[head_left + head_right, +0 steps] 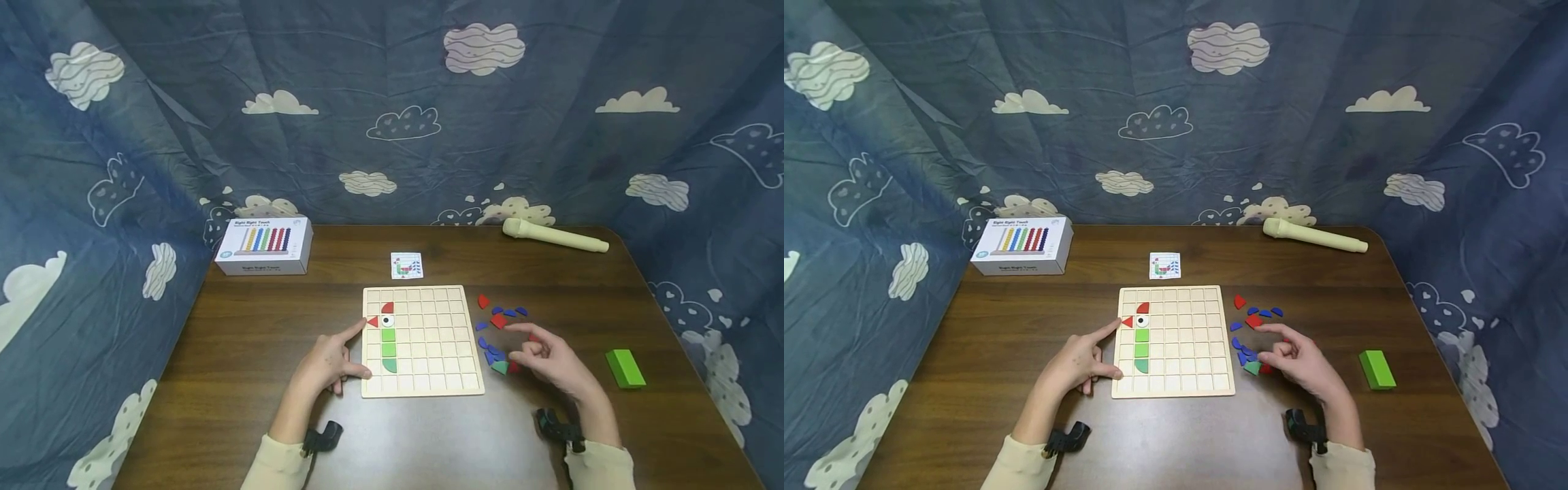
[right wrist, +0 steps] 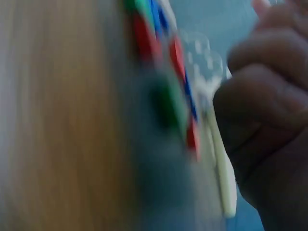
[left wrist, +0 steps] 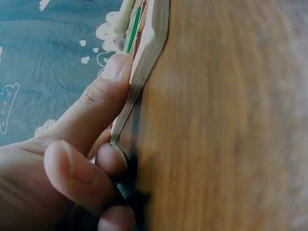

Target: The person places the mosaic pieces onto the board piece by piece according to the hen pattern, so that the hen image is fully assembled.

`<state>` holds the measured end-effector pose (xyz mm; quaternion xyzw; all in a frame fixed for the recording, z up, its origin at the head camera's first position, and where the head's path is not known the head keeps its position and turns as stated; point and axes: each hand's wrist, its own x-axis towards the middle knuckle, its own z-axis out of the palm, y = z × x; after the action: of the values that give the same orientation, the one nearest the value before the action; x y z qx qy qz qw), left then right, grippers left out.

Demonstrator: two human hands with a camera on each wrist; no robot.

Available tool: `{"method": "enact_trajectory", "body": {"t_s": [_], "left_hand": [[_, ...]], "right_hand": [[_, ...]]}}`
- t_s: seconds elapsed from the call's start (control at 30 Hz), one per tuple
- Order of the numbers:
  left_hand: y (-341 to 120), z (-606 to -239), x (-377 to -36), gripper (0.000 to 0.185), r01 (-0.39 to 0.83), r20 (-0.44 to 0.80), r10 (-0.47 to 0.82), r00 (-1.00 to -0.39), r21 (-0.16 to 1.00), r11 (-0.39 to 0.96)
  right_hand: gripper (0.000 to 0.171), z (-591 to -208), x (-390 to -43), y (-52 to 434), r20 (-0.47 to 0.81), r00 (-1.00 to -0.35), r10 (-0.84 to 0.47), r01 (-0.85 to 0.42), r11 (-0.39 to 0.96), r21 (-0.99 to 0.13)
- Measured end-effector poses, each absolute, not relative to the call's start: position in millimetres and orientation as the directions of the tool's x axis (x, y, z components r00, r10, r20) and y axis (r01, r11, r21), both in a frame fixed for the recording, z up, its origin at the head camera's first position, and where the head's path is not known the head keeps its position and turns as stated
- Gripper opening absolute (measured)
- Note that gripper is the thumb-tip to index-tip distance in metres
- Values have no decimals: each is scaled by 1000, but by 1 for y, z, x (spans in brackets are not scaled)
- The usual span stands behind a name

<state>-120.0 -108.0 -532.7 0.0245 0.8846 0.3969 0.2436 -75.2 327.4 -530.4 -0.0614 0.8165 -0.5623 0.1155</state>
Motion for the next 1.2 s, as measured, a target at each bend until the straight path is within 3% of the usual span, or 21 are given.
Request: {"method": "enact_trajectory", "body": {"t_s": [0.2,0.53,0.83,1.2], "left_hand": [[-107,-531,-120,109,-157,-417,240,-877,719,677],[-107,-531,-121,110,-151,-417,238,-877,710,688],[-108,-531,-120,109,-149,-417,236,-878,706,692],[-108,-533,-120,110,-132,-403,243,-883,708,694]], "right_hand": [[56,-540,-62,370,-244,-941,-232,140,390,-910],[56,-534,-63,367,-416,-901,-122,287,549,-785],[45,-535,-64,362,-404,-912,-67,273,636,-722],[49,-539,-66,362,-299,-953,-42,201,650,-733]]}}
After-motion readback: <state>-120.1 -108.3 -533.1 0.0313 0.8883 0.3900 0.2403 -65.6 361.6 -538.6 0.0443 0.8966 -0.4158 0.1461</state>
